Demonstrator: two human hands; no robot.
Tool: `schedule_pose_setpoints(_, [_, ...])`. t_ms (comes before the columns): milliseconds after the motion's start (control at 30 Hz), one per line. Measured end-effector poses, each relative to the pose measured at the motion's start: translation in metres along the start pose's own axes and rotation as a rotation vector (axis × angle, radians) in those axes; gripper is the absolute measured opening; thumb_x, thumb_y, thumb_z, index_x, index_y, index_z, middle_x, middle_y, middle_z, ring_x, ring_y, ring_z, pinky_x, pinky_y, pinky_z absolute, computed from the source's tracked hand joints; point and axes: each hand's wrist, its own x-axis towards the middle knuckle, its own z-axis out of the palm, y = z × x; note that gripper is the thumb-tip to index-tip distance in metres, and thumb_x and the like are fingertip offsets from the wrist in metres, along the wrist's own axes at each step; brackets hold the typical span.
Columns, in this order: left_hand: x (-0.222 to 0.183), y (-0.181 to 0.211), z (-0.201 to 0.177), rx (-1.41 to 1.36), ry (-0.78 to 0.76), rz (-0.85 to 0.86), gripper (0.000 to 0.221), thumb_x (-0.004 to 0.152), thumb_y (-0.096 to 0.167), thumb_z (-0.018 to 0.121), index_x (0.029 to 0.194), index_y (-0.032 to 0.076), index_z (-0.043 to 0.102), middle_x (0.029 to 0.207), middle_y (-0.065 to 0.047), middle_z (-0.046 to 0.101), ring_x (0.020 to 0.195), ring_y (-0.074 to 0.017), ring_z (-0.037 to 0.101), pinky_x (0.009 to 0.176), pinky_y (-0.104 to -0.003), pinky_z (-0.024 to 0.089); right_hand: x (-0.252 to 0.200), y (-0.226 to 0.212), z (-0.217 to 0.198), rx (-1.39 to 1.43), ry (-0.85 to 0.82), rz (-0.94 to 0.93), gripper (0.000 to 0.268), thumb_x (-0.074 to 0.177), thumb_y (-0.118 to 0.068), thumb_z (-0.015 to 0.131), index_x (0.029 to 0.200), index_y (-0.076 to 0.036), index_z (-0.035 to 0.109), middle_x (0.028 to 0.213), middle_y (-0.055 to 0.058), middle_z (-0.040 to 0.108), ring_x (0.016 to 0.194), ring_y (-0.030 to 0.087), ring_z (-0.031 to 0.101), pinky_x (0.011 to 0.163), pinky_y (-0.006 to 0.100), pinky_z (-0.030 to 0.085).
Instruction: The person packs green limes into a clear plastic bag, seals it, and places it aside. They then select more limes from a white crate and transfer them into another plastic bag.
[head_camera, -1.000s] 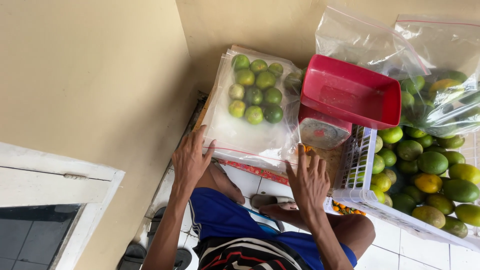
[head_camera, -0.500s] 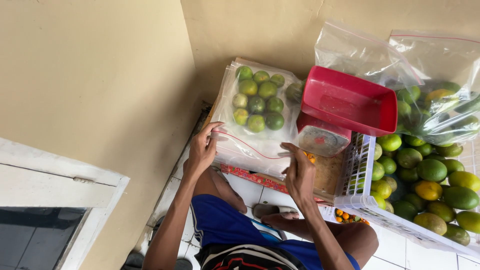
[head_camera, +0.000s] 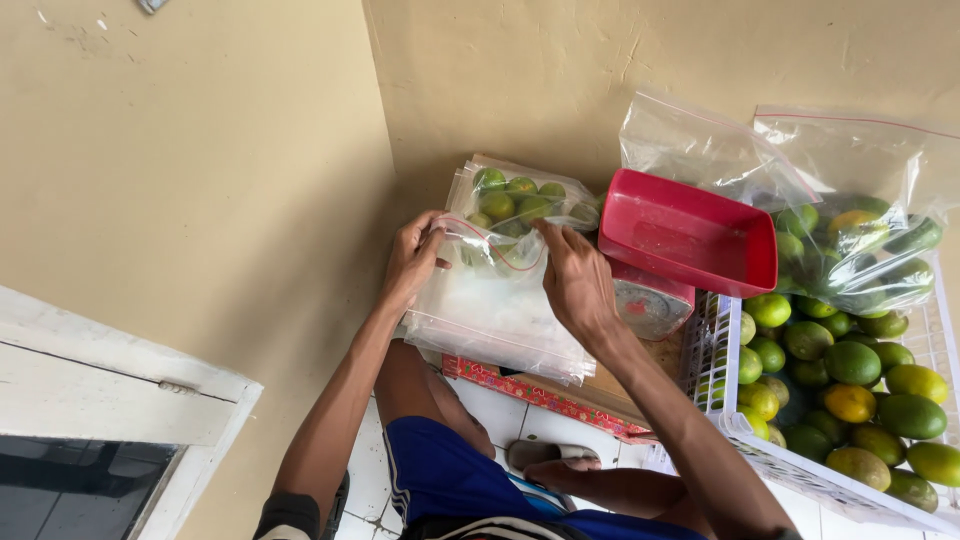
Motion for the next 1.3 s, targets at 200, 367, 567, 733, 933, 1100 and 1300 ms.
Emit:
schedule_pose_setpoints(200, [0.027, 0.035, -0.006, -0.052, 0.012, 0.033, 0.031, 0.103, 0.022, 0.051, 0.129, 0.012, 0.067, 0.123, -0.012, 0.067, 0.11, -0.0237, 0.068, 0.065, -0.027, 0.063, 0.057, 0.01, -0.016, 0.091, 0.02, 0.022, 0.046, 0.096, 0.007, 0.045, 0.129, -0.016, 0.067, 0.091, 0.015, 0.072, 0.077, 0.041, 0.074, 0.064, 0.054, 0.059])
schedule_pose_setpoints(367, [0.048, 0.078, -0.012, -0.075, 0.018, 0.074, 0.029, 0.103, 0.022, 0.051, 0.125, 0.013, 0.07, 0.119, -0.01, 0.068, 0.107, -0.0213, 0.07, 0.067, -0.029, 0.064, 0.1, 0.037, -0.033, 0.235, 0.005, 0.144, 0.042, 0.097, 0.002, 0.046, 0.123, -0.02, 0.07, 0.083, 0.017, 0.074, 0.075, 0.036, 0.072, 0.066, 0.048, 0.058])
schedule_pose_setpoints(567, [0.083, 0.116, -0.012, -0.121, 0.06, 0.097, 0.03, 0.101, 0.016, 0.051, 0.124, 0.013, 0.07, 0.106, -0.007, 0.067, 0.095, -0.0171, 0.076, 0.063, -0.024, 0.063, 0.144, 0.076, -0.051, 0.462, 0.031, 0.27, 0.047, 0.098, 0.005, 0.038, 0.117, -0.018, 0.075, 0.073, 0.013, 0.07, 0.062, 0.018, 0.072, 0.055, 0.03, 0.06])
schedule_pose_setpoints(733, [0.131, 0.136, -0.004, -0.155, 0.087, 0.126, 0.028, 0.101, 0.014, 0.052, 0.123, 0.01, 0.069, 0.101, -0.007, 0.065, 0.088, -0.0157, 0.077, 0.061, -0.023, 0.063, 0.177, 0.099, -0.068, 0.541, 0.095, 0.285, 0.042, 0.106, 0.005, 0.038, 0.118, -0.011, 0.075, 0.081, 0.011, 0.068, 0.068, 0.013, 0.069, 0.058, 0.028, 0.063])
schedule_pose_setpoints(933, [0.118, 0.203, -0.011, -0.145, 0.133, 0.185, 0.029, 0.1, 0.004, 0.047, 0.117, 0.011, 0.07, 0.107, -0.008, 0.074, 0.075, -0.0108, 0.072, 0.056, -0.022, 0.055, 0.179, 0.059, -0.127, 0.699, 0.102, 0.291, 0.037, 0.107, 0.01, 0.038, 0.116, -0.004, 0.071, 0.087, 0.008, 0.067, 0.07, 0.013, 0.065, 0.057, 0.023, 0.062])
schedule_pose_setpoints(1100, [0.094, 0.24, -0.023, -0.248, 0.16, 0.303, 0.008, 0.092, 0.01, 0.055, 0.089, 0.013, 0.063, 0.076, -0.004, 0.069, 0.07, -0.0141, 0.071, 0.056, -0.026, 0.049, 0.161, 0.013, -0.172, 0.841, 0.111, 0.309, 0.032, 0.11, -0.003, 0.042, 0.114, -0.011, 0.073, 0.083, 0.001, 0.066, 0.071, 0.008, 0.066, 0.063, 0.02, 0.062])
schedule_pose_setpoints(1300, [0.031, 0.274, -0.03, -0.212, 0.217, 0.268, 0.013, 0.086, 0.021, 0.061, 0.078, 0.013, 0.055, 0.081, -0.002, 0.06, 0.071, -0.0125, 0.066, 0.058, -0.027, 0.048, 0.099, -0.041, -0.22, 0.848, -0.019, 0.321, 0.029, 0.113, -0.005, 0.045, 0.121, -0.005, 0.072, 0.083, 0.008, 0.069, 0.066, 0.011, 0.065, 0.066, 0.02, 0.062])
